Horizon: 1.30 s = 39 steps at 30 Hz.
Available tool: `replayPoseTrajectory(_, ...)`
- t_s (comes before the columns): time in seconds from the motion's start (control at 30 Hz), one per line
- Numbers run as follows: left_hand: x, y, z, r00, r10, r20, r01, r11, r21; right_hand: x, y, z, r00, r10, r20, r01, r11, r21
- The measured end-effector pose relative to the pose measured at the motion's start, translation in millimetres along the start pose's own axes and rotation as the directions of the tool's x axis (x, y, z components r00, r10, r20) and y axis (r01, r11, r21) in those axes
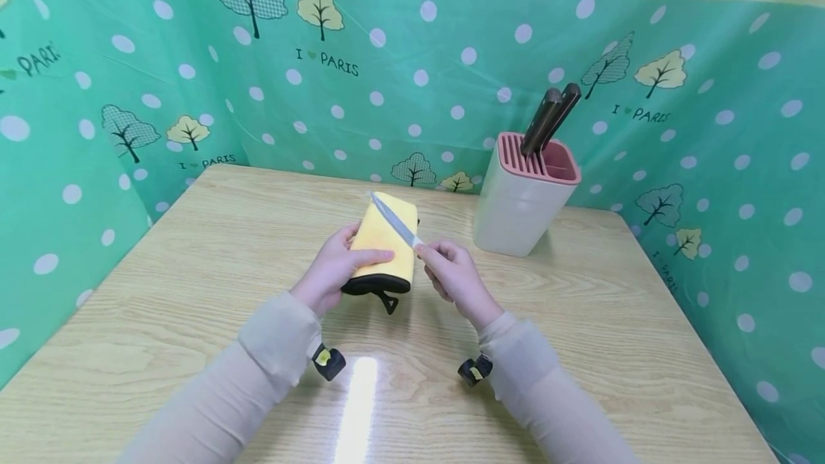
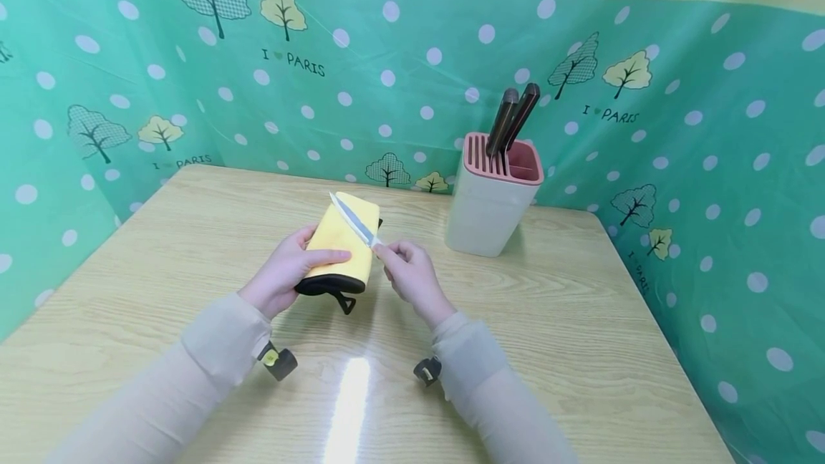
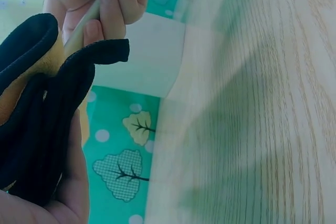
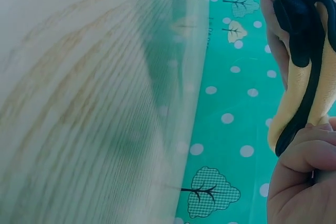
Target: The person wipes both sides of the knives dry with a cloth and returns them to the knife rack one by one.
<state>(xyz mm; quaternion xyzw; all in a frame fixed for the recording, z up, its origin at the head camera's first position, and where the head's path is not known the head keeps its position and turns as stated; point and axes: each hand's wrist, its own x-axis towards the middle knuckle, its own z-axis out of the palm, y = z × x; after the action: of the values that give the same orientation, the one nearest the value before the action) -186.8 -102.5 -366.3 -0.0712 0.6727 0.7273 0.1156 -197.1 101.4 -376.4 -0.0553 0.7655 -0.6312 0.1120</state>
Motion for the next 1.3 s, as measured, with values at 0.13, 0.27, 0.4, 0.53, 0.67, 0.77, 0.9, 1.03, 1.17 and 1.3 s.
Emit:
replayPoseTrajectory(0.13, -1.1, -0.2, -0.1, 1.000, -0.004, -0.011, 0.004, 1.000, 0.000, -1, 1, -1, 1.000, -0.001, 0.003, 0.001, 1.000, 0.006)
replayPoseTrajectory(0.27, -1.4, -0.6, -1.8, 1.000, -0.011, -0.026, 0.011, 1.000, -0.011, -1, 3, -2, 1.000, -0.007, 0.012, 0.007, 1.000, 0.002)
replayPoseTrajectory(0.4, -1.2, -1.0, -4.3, 1.000, -0.009, -0.029, 0.008, 1.000, -0.022, -2, 5, -3, 1.000, -0.008, 0.020, 0.008, 1.000, 0.000)
replayPoseTrajectory(0.53, -1.1, -1.2, -6.7, 1.000, -0.004, -0.030, 0.003, 1.000, -0.029, -3, 7, -5, 1.000, -0.007, 0.029, 0.007, 1.000, 0.000)
replayPoseTrajectory(0.67, -0.9, -0.8, -8.7, 0.999, -0.005, -0.033, 0.003, 0.999, -0.040, -3, 11, -6, 0.999, -0.010, 0.039, 0.010, 1.000, -0.011)
replayPoseTrajectory(0.77, -0.9, -0.1, -10.0, 0.999, -0.005, -0.037, 0.003, 0.999, -0.044, -4, 11, -6, 0.999, -0.004, 0.037, 0.005, 1.000, -0.015)
replayPoseTrajectory(0.9, -1.2, 1.1, -11.6, 0.999, -0.005, -0.043, 0.004, 1.000, -0.030, -7, 11, -7, 0.999, 0.008, 0.031, -0.007, 1.000, -0.021)
replayPoseTrajectory(1.03, -1.7, 1.9, -13.0, 0.999, -0.004, -0.046, 0.003, 1.000, -0.021, -7, 12, -8, 0.999, 0.014, 0.032, -0.013, 0.999, -0.030)
replayPoseTrajectory(1.17, -2.2, 3.1, -14.3, 0.999, -0.006, -0.044, 0.005, 1.000, -0.026, -8, 13, -9, 0.999, 0.016, 0.035, -0.015, 0.999, -0.036)
replayPoseTrajectory(1.3, -2.2, 4.3, -15.7, 0.999, -0.005, -0.039, 0.003, 0.999, -0.037, -8, 14, -11, 0.999, 0.020, 0.036, -0.019, 0.999, -0.039)
